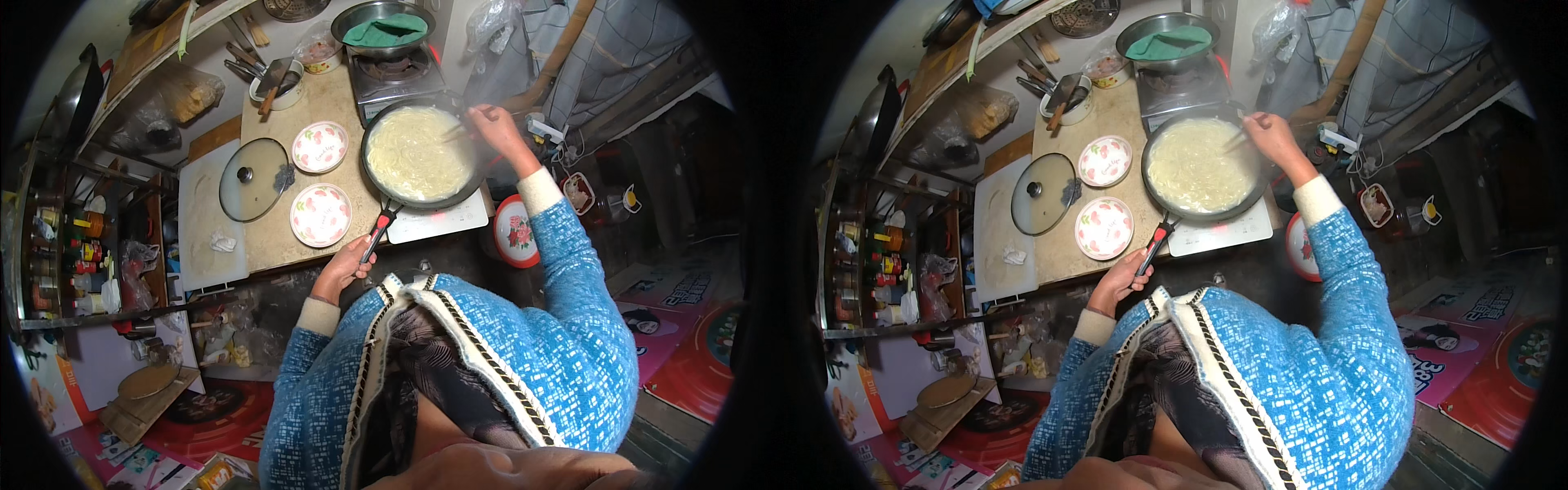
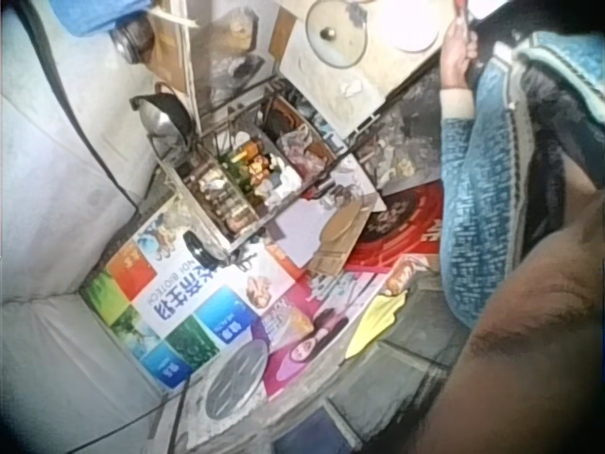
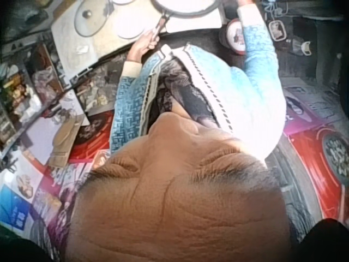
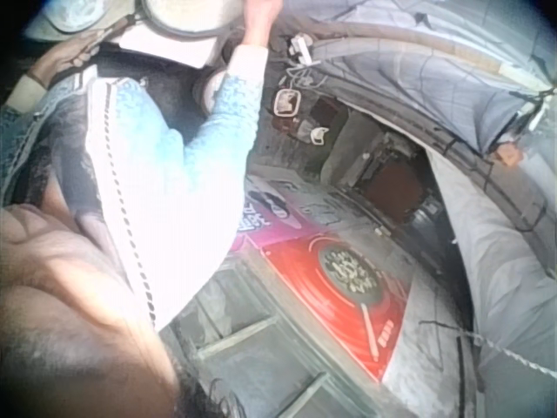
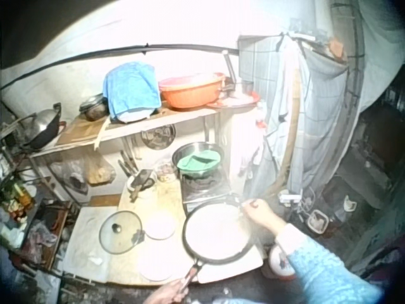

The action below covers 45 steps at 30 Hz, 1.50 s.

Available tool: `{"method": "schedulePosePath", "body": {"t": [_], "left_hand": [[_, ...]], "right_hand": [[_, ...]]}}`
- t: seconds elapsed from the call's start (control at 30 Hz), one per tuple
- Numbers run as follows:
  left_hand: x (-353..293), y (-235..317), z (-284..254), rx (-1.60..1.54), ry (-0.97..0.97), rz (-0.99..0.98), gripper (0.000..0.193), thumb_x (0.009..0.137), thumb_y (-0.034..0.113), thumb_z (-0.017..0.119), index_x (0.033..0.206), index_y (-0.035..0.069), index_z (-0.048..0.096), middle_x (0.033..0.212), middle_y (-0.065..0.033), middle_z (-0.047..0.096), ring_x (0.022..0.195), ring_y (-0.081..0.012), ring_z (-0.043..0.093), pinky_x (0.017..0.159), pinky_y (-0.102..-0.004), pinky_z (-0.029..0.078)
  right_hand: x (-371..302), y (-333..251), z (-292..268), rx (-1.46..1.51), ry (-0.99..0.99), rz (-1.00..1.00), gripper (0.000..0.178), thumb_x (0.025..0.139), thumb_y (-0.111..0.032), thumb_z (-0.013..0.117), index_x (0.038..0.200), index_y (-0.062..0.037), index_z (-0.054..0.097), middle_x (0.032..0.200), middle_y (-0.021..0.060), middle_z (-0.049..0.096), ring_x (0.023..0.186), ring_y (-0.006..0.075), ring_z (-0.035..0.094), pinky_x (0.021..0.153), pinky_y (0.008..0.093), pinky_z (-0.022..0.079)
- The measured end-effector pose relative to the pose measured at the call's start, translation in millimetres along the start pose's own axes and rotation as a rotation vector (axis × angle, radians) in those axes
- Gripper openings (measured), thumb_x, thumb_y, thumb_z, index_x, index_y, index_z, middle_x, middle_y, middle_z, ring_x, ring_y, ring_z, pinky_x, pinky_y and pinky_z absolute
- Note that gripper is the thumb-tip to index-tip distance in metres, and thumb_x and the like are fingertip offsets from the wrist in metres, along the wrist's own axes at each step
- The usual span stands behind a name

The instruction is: The person stirs boiling noodles in a pan on a portable stove using chopsticks, then covers the pan with a lid. They retrieve two bowls from a shelf and place them on the counter. The person continues stirring the noodles and then uses a ladle and chopsticks to transfer cooked noodles into the bowls.

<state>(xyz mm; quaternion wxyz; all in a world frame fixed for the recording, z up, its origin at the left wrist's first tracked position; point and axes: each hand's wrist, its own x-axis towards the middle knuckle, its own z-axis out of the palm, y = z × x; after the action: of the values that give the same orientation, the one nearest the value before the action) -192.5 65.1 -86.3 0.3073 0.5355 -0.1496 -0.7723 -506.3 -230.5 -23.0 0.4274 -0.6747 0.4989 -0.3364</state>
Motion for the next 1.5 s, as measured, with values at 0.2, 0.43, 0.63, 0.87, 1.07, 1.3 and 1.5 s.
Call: {"method": "schedulePosePath", "body": {"t": [0.2, 0.43, 0.63, 0.87, 1.07, 1.3, 1.5], "left_hand": [[0, 0, 0, 0.007, -0.010, 0.013, 0.026, 0.106, 0.036, 0.043, 0.116, 0.013, 0.049, 0.077, -0.0010, 0.051, 0.052, -0.0030, 0.036, 0.041, -0.0166, 0.029], [-1, -1, 1, 0.014, -0.001, 0.013, 0.026, 0.106, 0.036, 0.042, 0.116, 0.013, 0.049, 0.076, -0.0006, 0.051, 0.051, -0.0030, 0.036, 0.041, -0.0168, 0.029], [0, -3, 1, 0.012, 0.007, 0.018, 0.025, 0.106, 0.035, 0.043, 0.115, 0.013, 0.049, 0.077, -0.0004, 0.051, 0.051, -0.0030, 0.036, 0.041, -0.0168, 0.029], [-1, 0, 2, 0.004, 0.011, 0.005, 0.023, 0.106, 0.034, 0.042, 0.111, 0.013, 0.049, 0.078, -0.0003, 0.051, 0.052, -0.0031, 0.036, 0.041, -0.0167, 0.029], [-1, 0, 3, 0.024, 0.016, 0.010, 0.023, 0.106, 0.034, 0.043, 0.110, 0.013, 0.049, 0.078, -0.0005, 0.051, 0.051, -0.0030, 0.035, 0.041, -0.0168, 0.029], [-1, 0, 2, 0.022, 0.007, 0.017, 0.029, 0.105, 0.035, 0.044, 0.122, 0.012, 0.049, 0.078, -0.0009, 0.051, 0.051, -0.0029, 0.035, 0.041, -0.0167, 0.029], [0, -4, 1, 0.008, 0.015, 0.023, 0.026, 0.105, 0.035, 0.044, 0.117, 0.012, 0.050, 0.079, -0.0011, 0.053, 0.053, -0.0031, 0.038, 0.042, -0.0173, 0.028]], "right_hand": [[-25, 23, 9, -0.278, 0.047, 0.161, 0.031, 0.093, -0.023, 0.058, 0.092, 0.0066, 0.068, 0.072, 0.0127, 0.071, 0.064, 0.0188, 0.068, 0.062, 0.0343, 0.053], [-35, -2, 11, 0.423, -0.037, 0.181, 0.033, 0.095, -0.025, 0.061, 0.086, 0.0062, 0.064, 0.069, 0.0060, 0.063, 0.053, 0.0136, 0.062, 0.053, 0.0254, 0.052], [-54, -9, 14, 0.091, -0.097, 0.286, 0.035, 0.097, -0.023, 0.059, 0.078, 0.0065, 0.061, 0.069, 0.0055, 0.063, 0.052, 0.0134, 0.063, 0.052, 0.0252, 0.050], [-33, 6, 11, 0.406, -0.116, 0.055, 0.032, 0.099, -0.026, 0.057, 0.099, 0.0035, 0.068, 0.080, 0.0056, 0.067, 0.061, 0.0111, 0.064, 0.059, 0.0241, 0.053], [-3, 34, -6, 0.024, 0.188, -0.051, 0.032, 0.093, -0.028, 0.064, 0.094, 0.0041, 0.070, 0.079, 0.0067, 0.069, 0.068, 0.0136, 0.065, 0.066, 0.0283, 0.051], [4, 40, 24, 0.101, -0.175, 0.104, 0.036, 0.094, -0.030, 0.062, 0.080, 0.0030, 0.067, 0.073, 0.0064, 0.067, 0.063, 0.0134, 0.062, 0.060, 0.0288, 0.049], [55, 24, 15, 0.322, 0.045, -0.074, 0.037, 0.094, -0.031, 0.061, 0.078, 0.0018, 0.067, 0.064, 0.0035, 0.063, 0.058, 0.0116, 0.059, 0.057, 0.0271, 0.048]]}}
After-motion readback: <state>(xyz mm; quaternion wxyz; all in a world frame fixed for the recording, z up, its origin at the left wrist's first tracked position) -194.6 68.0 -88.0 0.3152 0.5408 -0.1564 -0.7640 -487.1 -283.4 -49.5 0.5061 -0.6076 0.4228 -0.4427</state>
